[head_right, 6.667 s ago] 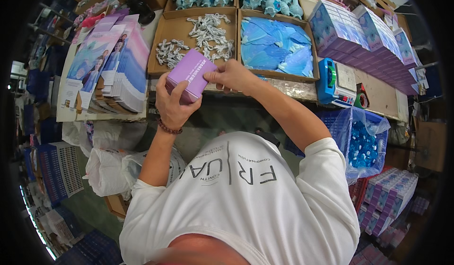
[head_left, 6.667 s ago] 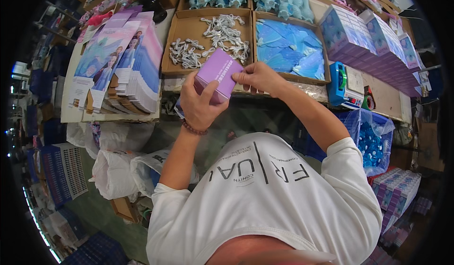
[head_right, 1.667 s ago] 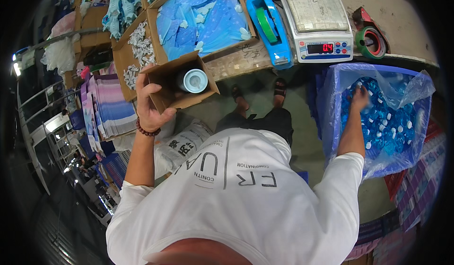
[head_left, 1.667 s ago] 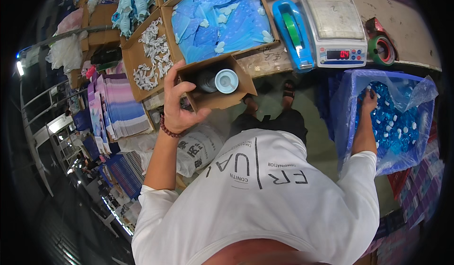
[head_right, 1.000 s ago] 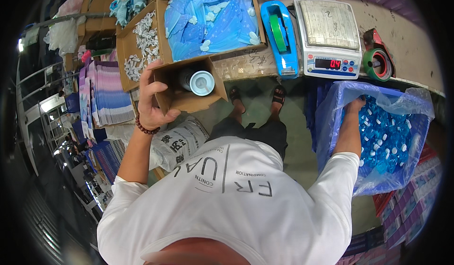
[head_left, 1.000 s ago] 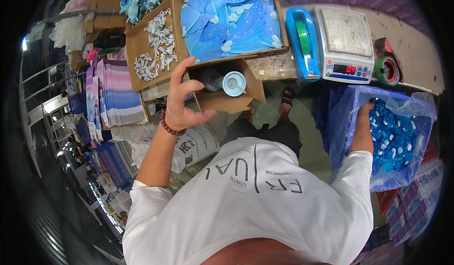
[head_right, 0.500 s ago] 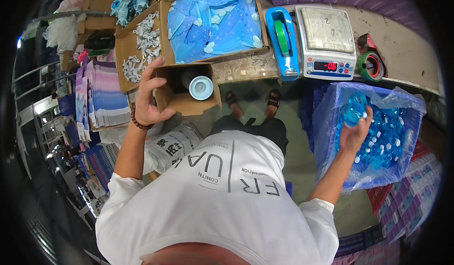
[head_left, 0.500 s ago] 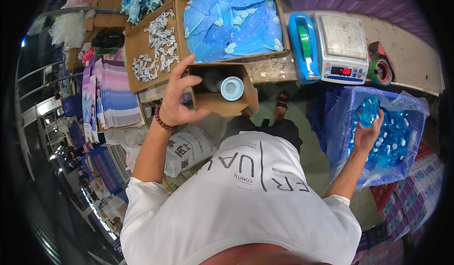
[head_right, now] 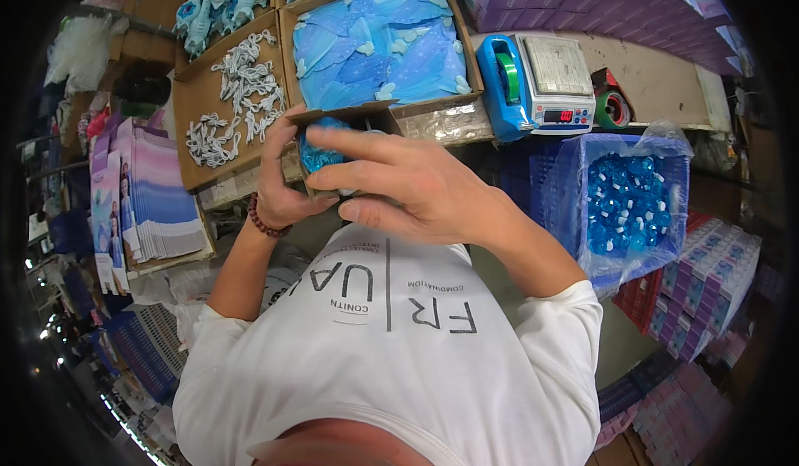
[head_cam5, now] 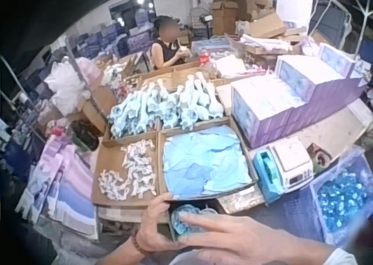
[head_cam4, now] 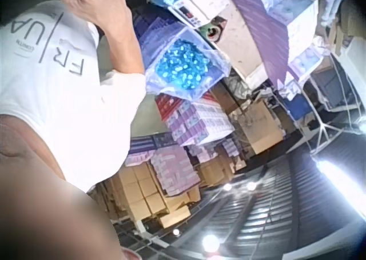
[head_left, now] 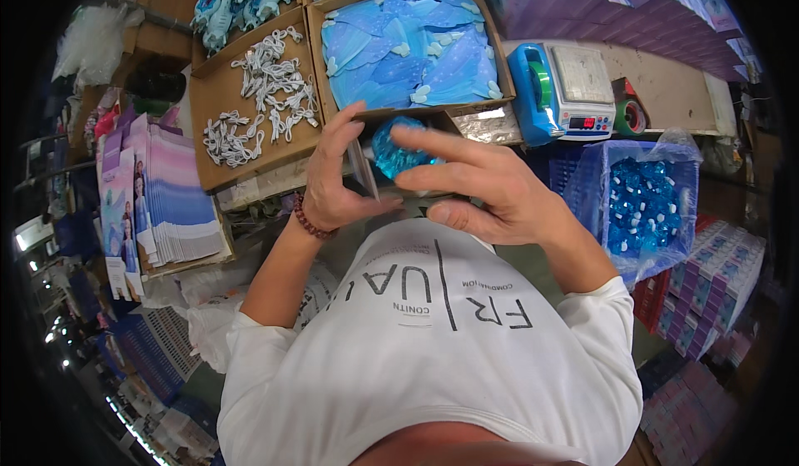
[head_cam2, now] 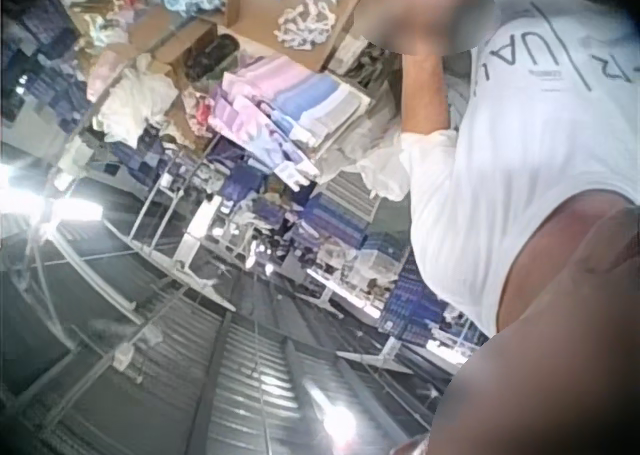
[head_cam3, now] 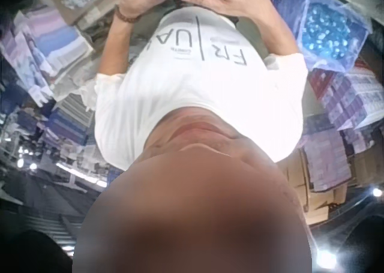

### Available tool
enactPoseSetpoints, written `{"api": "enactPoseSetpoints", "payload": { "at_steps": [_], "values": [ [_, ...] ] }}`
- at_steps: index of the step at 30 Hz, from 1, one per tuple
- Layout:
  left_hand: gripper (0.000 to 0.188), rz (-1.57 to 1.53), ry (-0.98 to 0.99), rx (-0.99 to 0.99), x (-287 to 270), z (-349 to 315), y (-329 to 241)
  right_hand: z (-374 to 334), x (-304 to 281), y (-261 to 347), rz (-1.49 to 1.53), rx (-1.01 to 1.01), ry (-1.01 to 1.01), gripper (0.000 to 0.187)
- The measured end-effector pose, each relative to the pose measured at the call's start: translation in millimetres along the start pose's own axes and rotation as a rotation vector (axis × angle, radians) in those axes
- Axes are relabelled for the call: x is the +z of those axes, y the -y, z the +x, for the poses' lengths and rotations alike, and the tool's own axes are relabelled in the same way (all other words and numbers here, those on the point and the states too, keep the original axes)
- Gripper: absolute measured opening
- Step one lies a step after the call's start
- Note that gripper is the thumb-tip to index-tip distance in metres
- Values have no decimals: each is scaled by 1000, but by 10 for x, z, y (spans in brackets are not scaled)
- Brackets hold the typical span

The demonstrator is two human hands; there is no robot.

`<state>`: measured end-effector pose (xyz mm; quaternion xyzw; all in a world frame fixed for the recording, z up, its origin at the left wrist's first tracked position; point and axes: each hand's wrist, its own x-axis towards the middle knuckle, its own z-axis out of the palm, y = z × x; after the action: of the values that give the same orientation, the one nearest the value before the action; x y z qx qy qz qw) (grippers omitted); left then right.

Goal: The person repeatedly assembles small kits by folding flat boxes, inserting a blue plastic toy and a blue paper insert, and closing the box. The finished boxes are stacked on the table.

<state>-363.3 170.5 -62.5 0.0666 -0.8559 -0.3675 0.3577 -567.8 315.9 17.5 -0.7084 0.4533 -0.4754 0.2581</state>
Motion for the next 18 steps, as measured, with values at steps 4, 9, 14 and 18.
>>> {"api": "enactPoseSetpoints", "payload": {
  "at_steps": [4, 9, 14, 18],
  "values": [
    [95, 1, -71, 37, -154, -197, 114, 294, 197, 115, -149, 123, 153, 31],
    [88, -55, -80, 40, -267, -296, 189, 575, 329, 160, -779, 41, 368, 29],
    [64, -75, -70, 69, -264, -338, 226, 668, 518, 48, -952, 143, 719, 27],
    [62, -54, -94, 70, -256, -370, 246, 794, 557, -86, -1012, 87, 887, 19]
  ]
}}
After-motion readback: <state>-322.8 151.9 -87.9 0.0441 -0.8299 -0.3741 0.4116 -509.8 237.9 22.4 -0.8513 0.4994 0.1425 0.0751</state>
